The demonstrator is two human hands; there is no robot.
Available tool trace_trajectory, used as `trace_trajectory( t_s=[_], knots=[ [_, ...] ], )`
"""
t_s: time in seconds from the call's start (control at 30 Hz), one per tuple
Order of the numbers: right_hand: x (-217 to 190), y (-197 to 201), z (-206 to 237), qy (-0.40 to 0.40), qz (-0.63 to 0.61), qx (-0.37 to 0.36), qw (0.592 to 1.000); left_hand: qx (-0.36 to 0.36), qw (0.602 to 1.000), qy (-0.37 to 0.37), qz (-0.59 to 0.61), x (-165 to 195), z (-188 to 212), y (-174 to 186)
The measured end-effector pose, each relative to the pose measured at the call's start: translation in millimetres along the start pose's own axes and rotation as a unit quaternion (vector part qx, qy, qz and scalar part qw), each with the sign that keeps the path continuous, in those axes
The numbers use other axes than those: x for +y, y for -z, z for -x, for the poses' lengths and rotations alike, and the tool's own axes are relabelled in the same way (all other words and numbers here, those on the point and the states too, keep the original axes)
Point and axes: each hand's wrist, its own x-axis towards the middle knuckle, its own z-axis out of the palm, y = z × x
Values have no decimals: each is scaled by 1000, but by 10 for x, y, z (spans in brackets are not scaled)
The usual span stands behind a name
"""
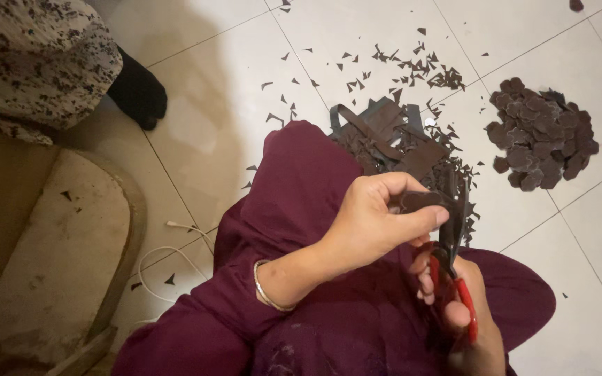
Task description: The person sits on the floor and uses red-handled scissors to cut cloud-shaped pieces from a dark brown sheet. They repeatedly trim the edges of each piece and place the finished shapes into a growing pile on the floor.
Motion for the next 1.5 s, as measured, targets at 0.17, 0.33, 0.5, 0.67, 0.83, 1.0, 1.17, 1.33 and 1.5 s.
trace_trajectory(
  t_s=[0.17,0.33,0.5,0.67,0.83,1.0,1.17,1.33,1.5],
  knots=[
    [8,2,42,14,-13,-1,1000,-31,999,9,18,9,0,15],
    [118,20,-36,32,-61,-21,997,-31,999,14,10,34,-29,27],
    [112,9,-24,21,-96,-30,995,-31,999,29,-26,51,-71,84],
    [38,-89,-35,23,-72,-5,997,-12,1000,5,3,-28,-100,34],
    [63,-189,-83,29,-63,15,997,30,999,-31,6,-115,-62,-81],
    [61,-192,-91,60,-50,1,997,38,999,11,8,-97,-73,-78],
    [17,-191,-69,49,-51,8,998,0,999,9,39,-64,-75,-21],
    [52,-168,-18,32,-84,22,996,-20,998,9,58,-38,-95,23],
    [80,-41,-36,30,-112,-17,993,-20,1000,16,4,-8,-115,72]
  ],
)
